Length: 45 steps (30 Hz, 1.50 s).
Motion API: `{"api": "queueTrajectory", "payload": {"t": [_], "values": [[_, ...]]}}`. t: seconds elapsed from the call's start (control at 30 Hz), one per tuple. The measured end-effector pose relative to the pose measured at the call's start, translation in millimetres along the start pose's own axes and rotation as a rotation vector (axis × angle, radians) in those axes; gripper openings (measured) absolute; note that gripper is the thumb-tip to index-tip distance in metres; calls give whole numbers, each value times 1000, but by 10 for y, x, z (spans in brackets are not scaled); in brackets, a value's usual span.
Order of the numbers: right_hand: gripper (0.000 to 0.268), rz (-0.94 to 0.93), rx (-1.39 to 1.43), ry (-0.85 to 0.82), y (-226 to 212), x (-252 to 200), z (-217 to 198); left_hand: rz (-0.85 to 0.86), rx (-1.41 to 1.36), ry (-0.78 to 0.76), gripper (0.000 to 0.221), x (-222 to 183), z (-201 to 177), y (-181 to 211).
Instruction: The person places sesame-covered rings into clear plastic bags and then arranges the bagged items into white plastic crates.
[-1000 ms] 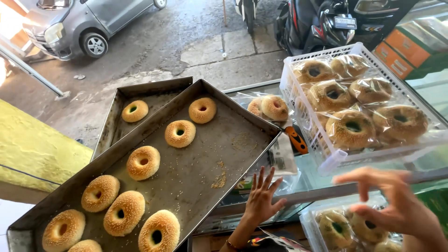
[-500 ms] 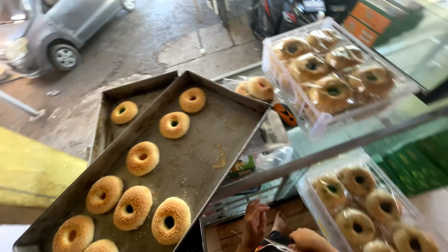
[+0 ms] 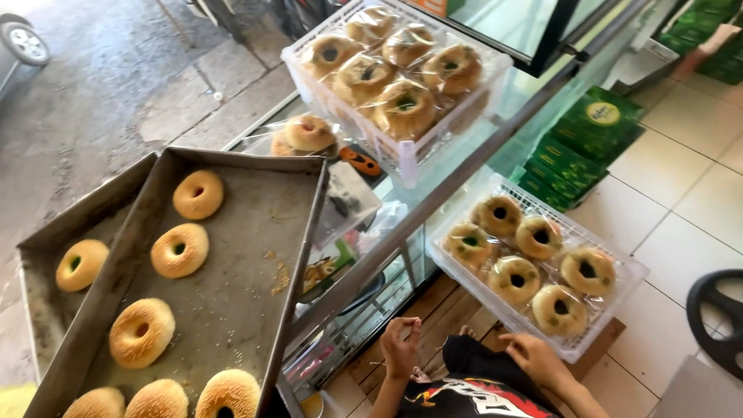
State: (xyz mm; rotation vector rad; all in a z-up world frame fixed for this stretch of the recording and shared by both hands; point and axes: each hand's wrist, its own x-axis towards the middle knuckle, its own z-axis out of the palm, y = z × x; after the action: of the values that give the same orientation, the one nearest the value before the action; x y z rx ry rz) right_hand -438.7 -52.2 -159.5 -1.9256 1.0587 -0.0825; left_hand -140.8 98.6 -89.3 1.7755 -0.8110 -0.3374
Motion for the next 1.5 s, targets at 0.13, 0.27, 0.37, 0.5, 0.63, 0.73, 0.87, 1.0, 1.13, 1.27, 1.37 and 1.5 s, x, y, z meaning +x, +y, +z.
{"api": "queueTrajectory", "payload": {"t": [0.13,0.27,0.37,0.5,0.63,0.73,0.87,1.0,1.13,1.27,1.37,1.5], "values": [[51,-9,-127,434,417,19,-220,-50,12,-55,18,115,379,-118],[96,201,-246,867,1623,308,-142,-261,-88,-174,29,189,1033,-820],[103,354,11,948,2485,518,-8,-451,-211,-272,40,226,1588,-1515],[60,530,770,834,3244,759,106,-1056,-205,-472,86,523,1995,-1750],[27,703,1047,682,3335,707,4,-1158,-345,-410,100,763,2309,-1947],[14,776,1005,571,3296,748,-127,-1097,-517,-459,103,916,2418,-1881],[12,825,932,513,3390,795,-97,-1045,-395,-617,79,966,2534,-1928],[18,776,902,552,3302,772,-30,-1011,-399,-642,48,910,2691,-2015],[19,818,859,570,3371,766,7,-1072,-387,-597,42,903,2765,-1926],[17,737,834,547,3373,693,-7,-1137,-480,-627,34,912,2690,-1811],[16,727,917,470,3259,677,-121,-1154,-481,-614,29,914,2707,-1854],[15,734,935,369,3145,621,-220,-1197,-535,-609,23,878,2725,-1935]]}}
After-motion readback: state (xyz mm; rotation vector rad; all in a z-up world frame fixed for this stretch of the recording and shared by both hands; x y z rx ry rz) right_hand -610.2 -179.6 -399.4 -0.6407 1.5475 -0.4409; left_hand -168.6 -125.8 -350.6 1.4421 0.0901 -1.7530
